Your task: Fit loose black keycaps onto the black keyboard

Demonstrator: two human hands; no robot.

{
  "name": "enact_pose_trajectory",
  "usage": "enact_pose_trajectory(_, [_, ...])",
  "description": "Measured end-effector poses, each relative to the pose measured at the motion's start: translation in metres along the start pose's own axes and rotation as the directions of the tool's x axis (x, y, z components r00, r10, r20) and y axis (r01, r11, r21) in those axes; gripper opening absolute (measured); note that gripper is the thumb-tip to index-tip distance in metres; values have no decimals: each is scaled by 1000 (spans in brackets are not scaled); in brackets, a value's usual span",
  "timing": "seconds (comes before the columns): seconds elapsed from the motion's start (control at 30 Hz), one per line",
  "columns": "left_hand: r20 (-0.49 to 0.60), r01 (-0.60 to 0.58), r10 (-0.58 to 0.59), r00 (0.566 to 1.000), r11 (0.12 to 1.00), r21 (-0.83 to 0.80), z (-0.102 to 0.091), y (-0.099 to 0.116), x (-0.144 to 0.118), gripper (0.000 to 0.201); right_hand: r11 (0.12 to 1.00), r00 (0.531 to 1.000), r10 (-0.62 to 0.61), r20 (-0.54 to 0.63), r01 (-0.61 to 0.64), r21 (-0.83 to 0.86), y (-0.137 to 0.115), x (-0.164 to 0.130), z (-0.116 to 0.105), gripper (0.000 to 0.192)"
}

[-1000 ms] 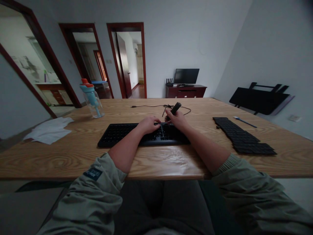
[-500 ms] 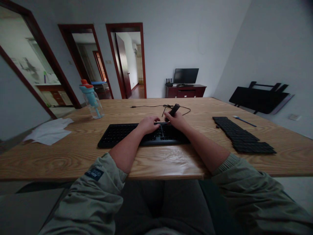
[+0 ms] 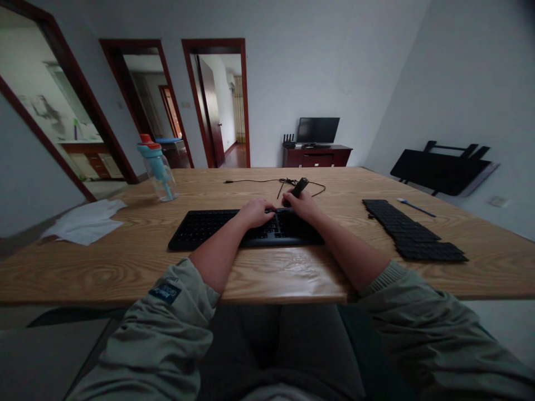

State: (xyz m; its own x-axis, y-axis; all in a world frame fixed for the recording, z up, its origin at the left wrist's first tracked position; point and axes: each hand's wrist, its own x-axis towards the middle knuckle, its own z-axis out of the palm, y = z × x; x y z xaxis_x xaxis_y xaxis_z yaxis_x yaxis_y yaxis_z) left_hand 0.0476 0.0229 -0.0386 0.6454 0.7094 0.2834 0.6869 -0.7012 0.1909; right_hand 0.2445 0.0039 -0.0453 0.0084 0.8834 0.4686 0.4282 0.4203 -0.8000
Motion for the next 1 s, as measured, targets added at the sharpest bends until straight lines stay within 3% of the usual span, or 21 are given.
enact_pose_trajectory(0.1, [15,-2,2,1000,1000,-5,0,0,2,34,993,993,93,-67,-88,79,-6,-1,5,19])
enact_pose_trajectory(0.17, [27,16,-16,1000,1000,-1,0,0,2,35,955,970,219,-107,-190,229,-10,1,12,16])
enact_pose_trajectory(0.27, [38,37,-36,999,999,-22,0,0,2,35,778,906,406,-118,-275,565,-17,7,30,14])
enact_pose_trajectory(0.37, [52,46,-43,998,997,-64,0,0,2,34,668,848,499,-180,-245,703,-21,14,48,17])
enact_pose_trajectory(0.53, [90,46,-36,995,992,-114,-2,2,1,34,730,784,515,-347,-190,656,-21,16,61,21])
enact_pose_trajectory(0.77, [118,78,-60,991,985,-155,-4,3,0,35,841,789,463,-405,-245,483,-17,11,65,24])
enact_pose_trajectory(1.0, [90,25,-14,996,993,-112,0,-2,2,36,918,818,366,-444,-239,317,-15,11,67,25])
